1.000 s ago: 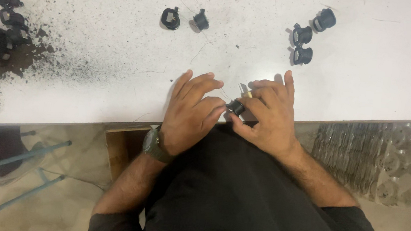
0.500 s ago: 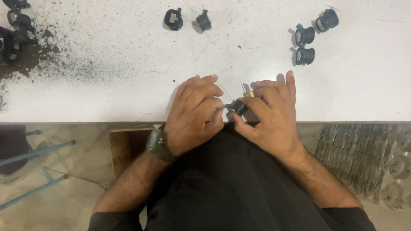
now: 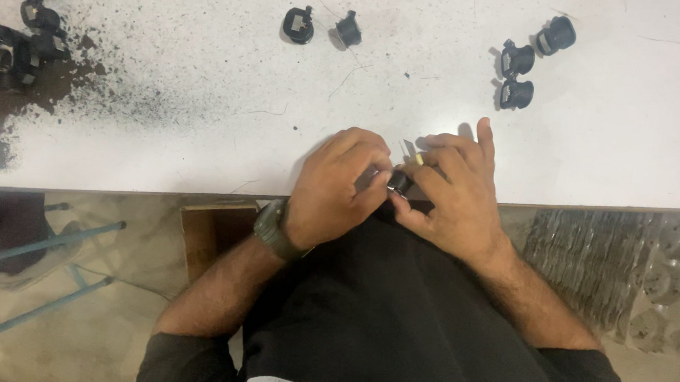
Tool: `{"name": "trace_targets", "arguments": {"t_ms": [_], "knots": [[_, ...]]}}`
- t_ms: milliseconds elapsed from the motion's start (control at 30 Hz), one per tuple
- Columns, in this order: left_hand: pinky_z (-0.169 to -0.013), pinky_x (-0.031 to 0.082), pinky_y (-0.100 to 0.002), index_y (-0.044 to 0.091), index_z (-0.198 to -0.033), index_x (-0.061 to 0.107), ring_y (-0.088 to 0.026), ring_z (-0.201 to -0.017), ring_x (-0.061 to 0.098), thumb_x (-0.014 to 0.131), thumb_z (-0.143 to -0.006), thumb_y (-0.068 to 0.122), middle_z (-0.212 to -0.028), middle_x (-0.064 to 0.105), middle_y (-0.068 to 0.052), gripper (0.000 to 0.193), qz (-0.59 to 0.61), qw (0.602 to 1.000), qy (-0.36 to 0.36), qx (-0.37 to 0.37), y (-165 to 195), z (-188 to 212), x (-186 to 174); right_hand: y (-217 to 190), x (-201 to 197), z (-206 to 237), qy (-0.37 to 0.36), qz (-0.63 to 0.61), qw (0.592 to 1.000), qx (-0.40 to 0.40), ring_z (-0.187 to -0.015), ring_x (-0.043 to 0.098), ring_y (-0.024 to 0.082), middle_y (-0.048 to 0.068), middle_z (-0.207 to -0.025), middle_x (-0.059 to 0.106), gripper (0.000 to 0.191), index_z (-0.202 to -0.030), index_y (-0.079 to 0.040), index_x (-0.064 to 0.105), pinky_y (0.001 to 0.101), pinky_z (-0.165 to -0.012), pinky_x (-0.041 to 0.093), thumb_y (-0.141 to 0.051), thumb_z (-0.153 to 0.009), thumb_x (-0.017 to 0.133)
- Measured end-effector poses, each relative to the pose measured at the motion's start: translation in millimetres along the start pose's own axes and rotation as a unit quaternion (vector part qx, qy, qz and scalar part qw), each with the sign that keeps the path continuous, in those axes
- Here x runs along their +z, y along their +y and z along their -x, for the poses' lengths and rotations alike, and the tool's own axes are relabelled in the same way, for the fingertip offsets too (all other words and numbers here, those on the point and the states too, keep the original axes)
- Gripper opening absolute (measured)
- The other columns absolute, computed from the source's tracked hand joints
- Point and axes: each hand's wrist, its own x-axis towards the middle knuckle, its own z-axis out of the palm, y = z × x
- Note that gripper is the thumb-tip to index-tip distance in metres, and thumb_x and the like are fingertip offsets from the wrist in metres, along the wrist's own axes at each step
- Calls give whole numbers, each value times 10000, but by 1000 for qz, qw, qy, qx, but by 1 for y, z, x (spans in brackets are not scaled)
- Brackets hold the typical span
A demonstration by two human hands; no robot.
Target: The person sits at a white workbench assembling small black plastic wheel-like components, using a small hand tool to press and fasten parts into each hub. They pick up unassembled parts from the table, work on one unit at a time, and set finished units aside with the growing pile of completed pieces.
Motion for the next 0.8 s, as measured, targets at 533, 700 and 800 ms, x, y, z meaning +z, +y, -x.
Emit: {"name": "trace_targets", "arguments": {"t_ms": [533,700,800], "knots": [[-581,504,-366,57,-876,591,-230,-668,644,712,-845,55,-773,646,-67,126,96,987,-43,-119,0,13,6,-15,15,31,130,-123,984,-15,-1161,712,317,68,-997,672,315,-1149,-59,626,605,-1262,354,39,-880,756],[-623,517,-367,47,-881,591,-242,-727,658,703,-833,48,-819,676,-82,122,127,985,-15,-117,-2,15,9,-13,28,36,128,-118,985,21,-1112,710,312,118,-1003,692,288,-1075,-38,632,585,-1208,417,47,-829,754],[-630,515,-370,46,-881,594,-241,-726,655,702,-828,53,-815,679,-80,121,137,983,-19,-117,-4,16,11,-14,28,33,128,-103,986,18,-1117,711,309,111,-985,695,295,-1076,-39,635,586,-1213,415,60,-824,752]]}}
